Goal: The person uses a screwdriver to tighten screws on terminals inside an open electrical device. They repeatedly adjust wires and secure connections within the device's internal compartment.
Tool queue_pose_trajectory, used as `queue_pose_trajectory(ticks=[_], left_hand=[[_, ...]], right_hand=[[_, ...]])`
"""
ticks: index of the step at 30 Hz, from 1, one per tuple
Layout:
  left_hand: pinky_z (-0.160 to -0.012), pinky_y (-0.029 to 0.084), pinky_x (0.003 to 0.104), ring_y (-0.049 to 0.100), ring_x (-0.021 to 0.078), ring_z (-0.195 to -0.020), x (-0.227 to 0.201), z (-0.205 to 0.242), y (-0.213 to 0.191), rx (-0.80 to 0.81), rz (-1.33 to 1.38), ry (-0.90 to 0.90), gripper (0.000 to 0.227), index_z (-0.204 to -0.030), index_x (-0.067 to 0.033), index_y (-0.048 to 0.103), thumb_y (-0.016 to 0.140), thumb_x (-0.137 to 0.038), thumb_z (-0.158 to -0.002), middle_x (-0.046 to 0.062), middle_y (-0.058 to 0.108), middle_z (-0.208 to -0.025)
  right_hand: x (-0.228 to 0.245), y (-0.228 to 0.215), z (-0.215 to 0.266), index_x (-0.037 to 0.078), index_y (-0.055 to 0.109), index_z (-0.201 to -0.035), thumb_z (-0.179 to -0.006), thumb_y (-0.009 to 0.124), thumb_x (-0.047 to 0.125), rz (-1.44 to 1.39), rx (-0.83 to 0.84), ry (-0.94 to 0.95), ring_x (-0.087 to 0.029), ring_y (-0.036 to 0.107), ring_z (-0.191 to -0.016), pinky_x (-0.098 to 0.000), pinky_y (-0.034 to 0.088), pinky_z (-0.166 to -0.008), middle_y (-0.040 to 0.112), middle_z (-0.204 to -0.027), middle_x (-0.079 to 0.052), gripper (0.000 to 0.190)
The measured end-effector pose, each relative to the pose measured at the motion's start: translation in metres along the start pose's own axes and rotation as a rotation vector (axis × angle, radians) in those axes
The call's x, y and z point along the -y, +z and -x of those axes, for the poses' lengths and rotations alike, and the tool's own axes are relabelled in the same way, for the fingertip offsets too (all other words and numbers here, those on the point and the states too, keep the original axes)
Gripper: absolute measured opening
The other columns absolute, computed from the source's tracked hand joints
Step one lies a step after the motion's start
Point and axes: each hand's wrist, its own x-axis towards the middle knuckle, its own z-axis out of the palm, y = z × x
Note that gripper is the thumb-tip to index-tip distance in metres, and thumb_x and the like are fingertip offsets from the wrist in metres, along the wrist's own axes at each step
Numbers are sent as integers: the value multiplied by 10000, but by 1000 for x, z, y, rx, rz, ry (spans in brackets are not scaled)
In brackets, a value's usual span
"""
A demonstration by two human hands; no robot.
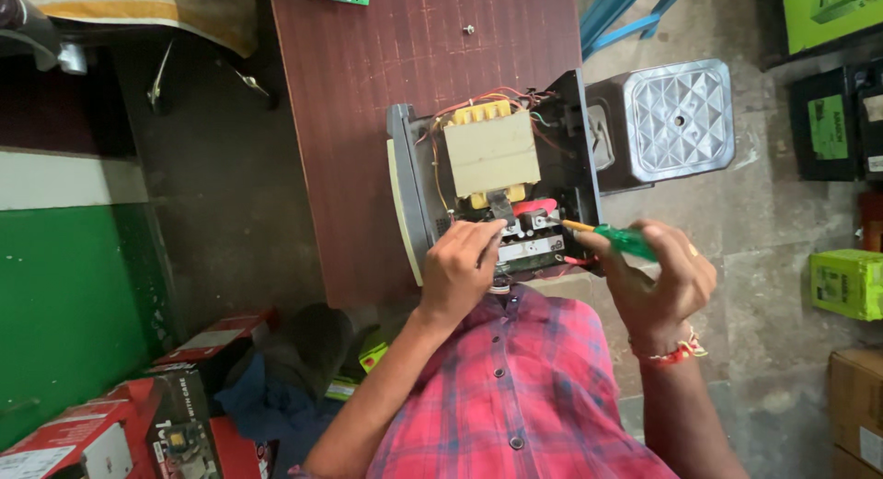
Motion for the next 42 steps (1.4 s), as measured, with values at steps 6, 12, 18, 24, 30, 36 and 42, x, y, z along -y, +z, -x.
queue_pose_trajectory(ticks=[6,12,18,24,30,36,42], left_hand=[[-856,575,408,690,307,-977,-8,-16,20,74,168,86,266,-1177,-29,702,687,-10,-912,123,721,-1017],[-827,580,365,685,270,-942,-9,-41,50,182,254,248,164,-1027,-100,705,724,-57,-871,53,737,-980],[-812,571,367,684,273,-938,-6,-43,57,221,243,263,182,-1008,-69,668,715,-26,-838,73,694,-931],[-793,572,378,684,298,-892,1,-44,59,274,353,269,237,-1046,-40,636,718,-8,-826,101,674,-930],[-819,586,381,700,310,-922,7,-34,65,236,327,264,247,-1077,-41,617,665,60,-856,103,680,-955],[-768,566,390,689,307,-868,5,-37,65,273,317,280,223,-1030,-31,582,713,7,-853,103,661,-913],[-775,554,403,653,329,-836,3,-44,65,197,339,291,243,-965,-38,580,752,-46,-794,120,625,-862]], right_hand=[[38,-6,-25,62,527,-1050,-946,878,182,-42,115,216,-246,714,-857,-310,548,-718,689,-1044,-140,385],[47,-9,-32,-14,552,-892,-1171,508,248,-549,162,473,-216,649,-770,-302,517,-719,674,-955,-151,386],[35,25,-12,1,405,-771,-1193,481,326,-1032,-186,523,-159,406,-559,-323,382,-570,463,-657,-98,538],[32,30,-21,19,371,-721,-1144,462,250,-1051,-162,446,-166,390,-493,-334,354,-481,433,-618,-94,490],[25,21,-38,22,384,-630,-1074,459,158,-1016,85,280,-149,409,-467,-337,317,-459,427,-559,-51,470],[-11,6,-64,44,397,-643,-1041,507,177,-1264,510,68,-207,459,-494,-376,358,-514,457,-595,-64,434],[14,6,-69,5,445,-712,-1077,459,149,-860,297,208,-231,538,-572,-357,447,-565,527,-658,-106,393]])
